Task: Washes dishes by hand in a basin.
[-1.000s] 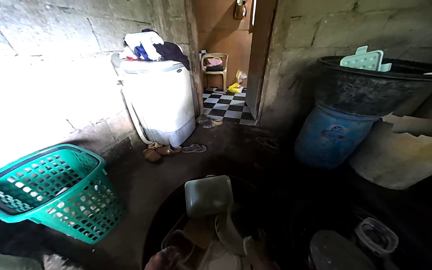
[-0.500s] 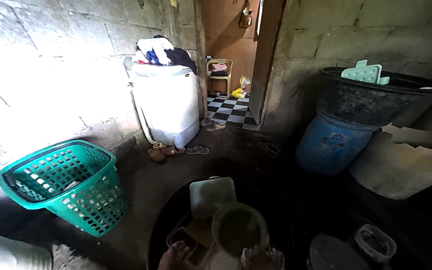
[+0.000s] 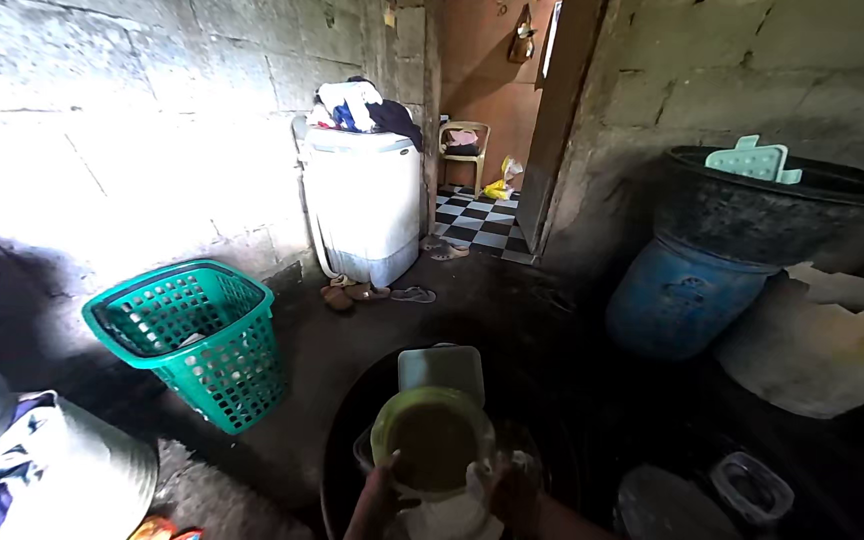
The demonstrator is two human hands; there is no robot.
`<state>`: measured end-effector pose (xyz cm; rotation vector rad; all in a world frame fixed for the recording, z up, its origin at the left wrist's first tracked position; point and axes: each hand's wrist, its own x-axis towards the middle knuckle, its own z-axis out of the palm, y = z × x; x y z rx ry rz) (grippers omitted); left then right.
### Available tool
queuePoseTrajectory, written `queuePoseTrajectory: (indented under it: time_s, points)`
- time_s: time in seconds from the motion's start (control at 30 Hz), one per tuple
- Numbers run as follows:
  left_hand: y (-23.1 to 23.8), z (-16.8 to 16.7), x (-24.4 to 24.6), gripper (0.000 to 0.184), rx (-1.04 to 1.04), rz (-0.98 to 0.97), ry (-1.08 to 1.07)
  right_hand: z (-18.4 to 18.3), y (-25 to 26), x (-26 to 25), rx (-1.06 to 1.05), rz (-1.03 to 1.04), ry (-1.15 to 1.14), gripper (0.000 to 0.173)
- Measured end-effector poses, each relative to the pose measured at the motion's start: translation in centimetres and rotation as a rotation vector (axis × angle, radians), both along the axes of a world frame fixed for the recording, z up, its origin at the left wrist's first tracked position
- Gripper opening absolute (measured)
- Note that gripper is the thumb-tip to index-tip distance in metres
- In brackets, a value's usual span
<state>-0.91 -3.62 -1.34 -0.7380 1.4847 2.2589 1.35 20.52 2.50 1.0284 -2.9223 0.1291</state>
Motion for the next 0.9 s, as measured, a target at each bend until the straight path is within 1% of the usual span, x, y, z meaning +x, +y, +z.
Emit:
queuePoseTrajectory:
  time_s: [0.03,0.07,0.1,0.17,0.27,0.33,0.37,0.43,0.5,0.6,0.67,0.7,0.77,0.83,0.9]
  points:
    - [0.0,0.1,-0.2,0.042,0.001,0.037,-0.022,0.1,-0.1,-0.2,0.022,-0.048,0.05,0.027]
    - [0.0,0.1,-0.3,0.039,0.01,0.079,-0.029,0.0,0.0,-0.4,-0.01,-0.161,0.023,0.029]
    - [0.0,0.1,-0.3,0.036,0.013,0.128,-0.021,-0.4,0.3,-0.8,-0.112,-0.331,-0.093,0.033]
    - [-0.3,0.5,-0.2,0.032,0.014,0.218,0.022,-1.5,1.6,-1.3,-0.462,-0.703,-0.24,0.04]
    - [-0.5,0.6,-0.3,0.03,0.077,0.307,0.096,-3.4,4.2,-0.4,-0.984,-1.197,-0.319,0.037]
    - [-0.2,0.6,-0.4,0.029,0.119,0.322,0.152,-3.9,5.3,0.9,-1.286,-1.418,-0.34,0.033]
    - [0.0,0.9,-0.2,0.029,0.128,0.322,0.172,-3.9,5.6,1.5,-1.411,-1.48,-0.328,0.032]
    - [0.3,2.0,0.5,0.031,0.134,0.32,0.179,-4.3,6.1,2.6,-1.636,-1.536,-0.305,0.035]
    - [0.3,2.8,0.8,0.029,0.178,0.351,0.185,-4.6,6.7,3.7,-1.824,-1.546,-0.324,0.039]
    - [0.0,4.0,1.3,0.018,0.277,0.369,0.165,-3.9,6.7,6.4,-2.0,-1.542,-0.338,0.042]
    - [-0.1,4.7,1.7,0.014,0.251,0.341,0.142,-3.1,6.4,7.5,-2.072,-1.55,-0.35,0.042]
    - [-0.1,4.9,2.0,0.017,0.224,0.325,0.14,-2.6,6.1,7.8,-2.104,-1.552,-0.362,0.044]
    - [-0.1,5.3,2.5,0.03,0.205,0.332,0.133,-0.9,5.1,7.8,-2.142,-1.527,-0.417,0.045]
    - [0.0,5.8,3.0,0.033,0.201,0.361,0.115,1.0,3.8,7.0,-2.114,-1.453,-0.494,0.043]
    - [0.0,6.0,3.5,0.034,0.157,0.36,0.161,2.5,2.0,5.7,-2.066,-1.388,-0.567,0.042]
